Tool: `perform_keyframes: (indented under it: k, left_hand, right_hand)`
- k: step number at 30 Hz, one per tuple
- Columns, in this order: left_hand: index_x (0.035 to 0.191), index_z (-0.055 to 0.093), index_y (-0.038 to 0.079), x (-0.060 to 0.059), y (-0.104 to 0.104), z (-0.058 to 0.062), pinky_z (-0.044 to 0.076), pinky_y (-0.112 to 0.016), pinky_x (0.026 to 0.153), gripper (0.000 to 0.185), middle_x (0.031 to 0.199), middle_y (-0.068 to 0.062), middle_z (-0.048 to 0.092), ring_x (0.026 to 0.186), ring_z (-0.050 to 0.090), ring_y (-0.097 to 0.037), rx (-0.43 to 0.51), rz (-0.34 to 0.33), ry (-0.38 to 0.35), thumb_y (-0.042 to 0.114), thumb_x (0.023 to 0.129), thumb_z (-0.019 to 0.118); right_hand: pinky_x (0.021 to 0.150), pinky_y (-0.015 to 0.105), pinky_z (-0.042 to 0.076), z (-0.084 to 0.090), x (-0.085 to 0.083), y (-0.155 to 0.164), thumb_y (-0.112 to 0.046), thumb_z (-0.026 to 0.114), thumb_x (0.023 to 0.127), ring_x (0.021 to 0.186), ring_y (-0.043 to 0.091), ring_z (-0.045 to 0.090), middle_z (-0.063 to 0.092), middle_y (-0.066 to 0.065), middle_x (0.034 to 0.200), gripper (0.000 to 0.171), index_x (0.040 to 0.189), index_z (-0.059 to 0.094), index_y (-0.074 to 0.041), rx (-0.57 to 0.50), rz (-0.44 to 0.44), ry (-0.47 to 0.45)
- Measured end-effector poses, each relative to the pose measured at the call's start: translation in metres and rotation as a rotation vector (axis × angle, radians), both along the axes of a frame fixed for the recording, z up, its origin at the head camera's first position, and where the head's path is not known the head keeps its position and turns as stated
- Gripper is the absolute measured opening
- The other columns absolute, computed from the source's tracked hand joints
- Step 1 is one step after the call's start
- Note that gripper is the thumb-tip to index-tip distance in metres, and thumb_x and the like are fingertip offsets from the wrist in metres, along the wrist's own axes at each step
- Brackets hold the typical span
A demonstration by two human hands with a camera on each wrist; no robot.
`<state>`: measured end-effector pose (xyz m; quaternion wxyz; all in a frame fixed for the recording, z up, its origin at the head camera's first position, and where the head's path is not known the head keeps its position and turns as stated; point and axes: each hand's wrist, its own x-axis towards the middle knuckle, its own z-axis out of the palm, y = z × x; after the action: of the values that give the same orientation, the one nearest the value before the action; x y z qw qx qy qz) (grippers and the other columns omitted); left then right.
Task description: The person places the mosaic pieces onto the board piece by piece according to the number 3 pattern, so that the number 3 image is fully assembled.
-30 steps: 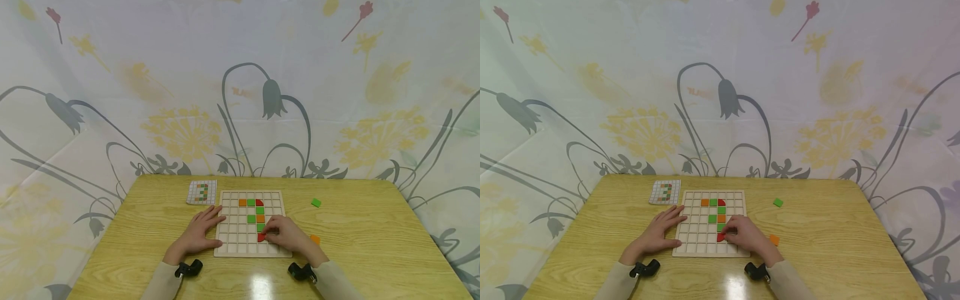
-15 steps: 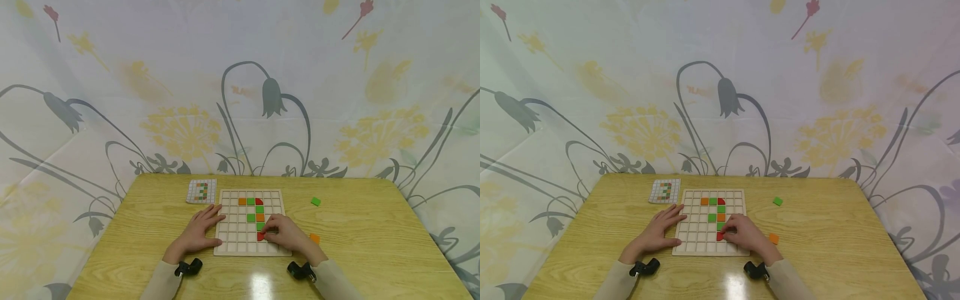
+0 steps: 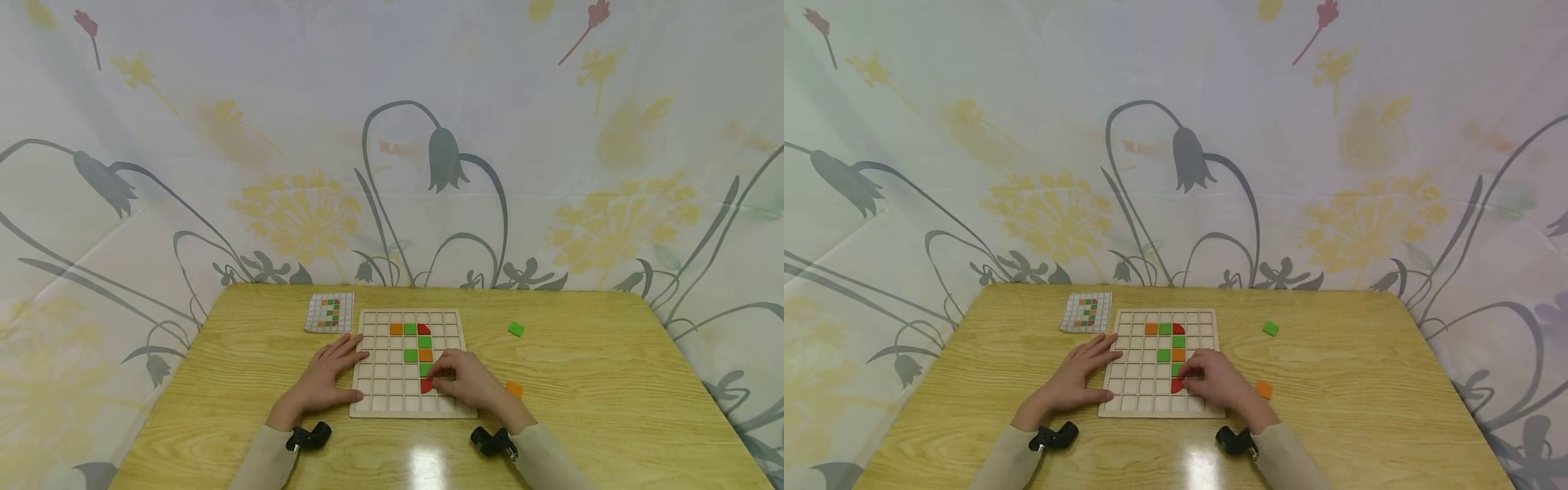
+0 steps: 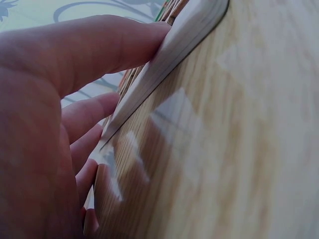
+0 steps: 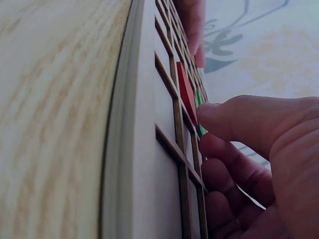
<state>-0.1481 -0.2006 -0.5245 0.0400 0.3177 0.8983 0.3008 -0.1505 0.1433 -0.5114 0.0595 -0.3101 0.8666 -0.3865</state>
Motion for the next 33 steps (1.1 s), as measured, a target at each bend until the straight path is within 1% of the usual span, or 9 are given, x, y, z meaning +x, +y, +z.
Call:
perform_keyframes:
  k: [4, 10, 17, 22, 26, 30, 33]
  left_hand:
    - [0.149, 0.050, 0.014, 0.000, 0.000, 0.000, 0.013, -0.064, 0.113, 0.074, 0.163, -0.007, 0.025, 0.151, 0.013, -0.033, -0.004, -0.001, 0.005, 0.045, 0.085, 0.072]
    - [0.149, 0.050, 0.015, -0.001, 0.000, 0.000, 0.013, -0.063, 0.114, 0.074, 0.163, -0.007, 0.025, 0.151, 0.013, -0.032, -0.010, 0.004, 0.005, 0.046, 0.085, 0.072]
    - [0.149, 0.050, 0.014, 0.000, 0.000, -0.001, 0.013, -0.063, 0.114, 0.074, 0.163, -0.007, 0.025, 0.151, 0.013, -0.033, -0.009, 0.006, 0.003, 0.046, 0.085, 0.072]
    - [0.148, 0.050, 0.013, 0.000, 0.001, 0.000, 0.013, -0.063, 0.114, 0.074, 0.163, -0.007, 0.025, 0.151, 0.014, -0.033, -0.007, 0.007, 0.000, 0.045, 0.085, 0.073]
    - [0.148, 0.051, 0.013, 0.000, 0.001, 0.000, 0.013, -0.064, 0.114, 0.074, 0.163, -0.008, 0.025, 0.151, 0.014, -0.033, -0.003, 0.007, -0.001, 0.045, 0.085, 0.073]
    - [0.148, 0.051, 0.012, 0.001, 0.001, 0.001, 0.013, -0.064, 0.113, 0.074, 0.163, -0.008, 0.026, 0.150, 0.014, -0.034, 0.004, 0.005, -0.001, 0.044, 0.085, 0.073]
    - [0.148, 0.051, 0.012, 0.001, 0.002, 0.002, 0.013, -0.064, 0.113, 0.074, 0.163, -0.008, 0.026, 0.150, 0.014, -0.035, 0.004, 0.004, 0.001, 0.043, 0.084, 0.073]
  right_hand:
    - [0.072, 0.027, 0.049, 0.002, 0.000, 0.002, -0.008, 0.070, 0.091, 0.081, 0.006, 0.055, 0.062, -0.012, 0.092, 0.012, 0.098, 0.076, -0.016, -0.014, -0.015, -0.004]
    - [0.071, 0.027, 0.050, 0.005, -0.003, 0.007, -0.005, 0.070, 0.090, 0.080, 0.007, 0.055, 0.064, -0.008, 0.092, 0.012, 0.098, 0.076, -0.011, -0.043, -0.031, 0.036]
    - [0.072, 0.028, 0.051, 0.010, -0.008, 0.021, -0.005, 0.070, 0.091, 0.081, 0.009, 0.057, 0.063, -0.008, 0.093, 0.012, 0.101, 0.075, -0.010, -0.037, -0.122, 0.009]
    - [0.073, 0.029, 0.052, 0.013, -0.014, 0.034, -0.004, 0.070, 0.091, 0.083, 0.013, 0.059, 0.065, -0.004, 0.096, 0.012, 0.101, 0.075, -0.008, -0.045, -0.186, 0.024]
    - [0.075, 0.031, 0.052, 0.011, -0.019, 0.046, -0.004, 0.069, 0.092, 0.088, 0.016, 0.060, 0.066, -0.003, 0.100, 0.013, 0.103, 0.075, -0.008, -0.052, -0.239, 0.018]
    - [0.078, 0.036, 0.054, 0.008, -0.025, 0.060, -0.004, 0.069, 0.092, 0.093, 0.021, 0.062, 0.066, 0.003, 0.107, 0.015, 0.106, 0.075, -0.006, -0.048, -0.288, 0.035]
    - [0.082, 0.042, 0.054, 0.007, -0.028, 0.069, -0.002, 0.068, 0.092, 0.097, 0.026, 0.063, 0.066, 0.008, 0.112, 0.018, 0.108, 0.074, -0.005, -0.038, -0.332, 0.065]
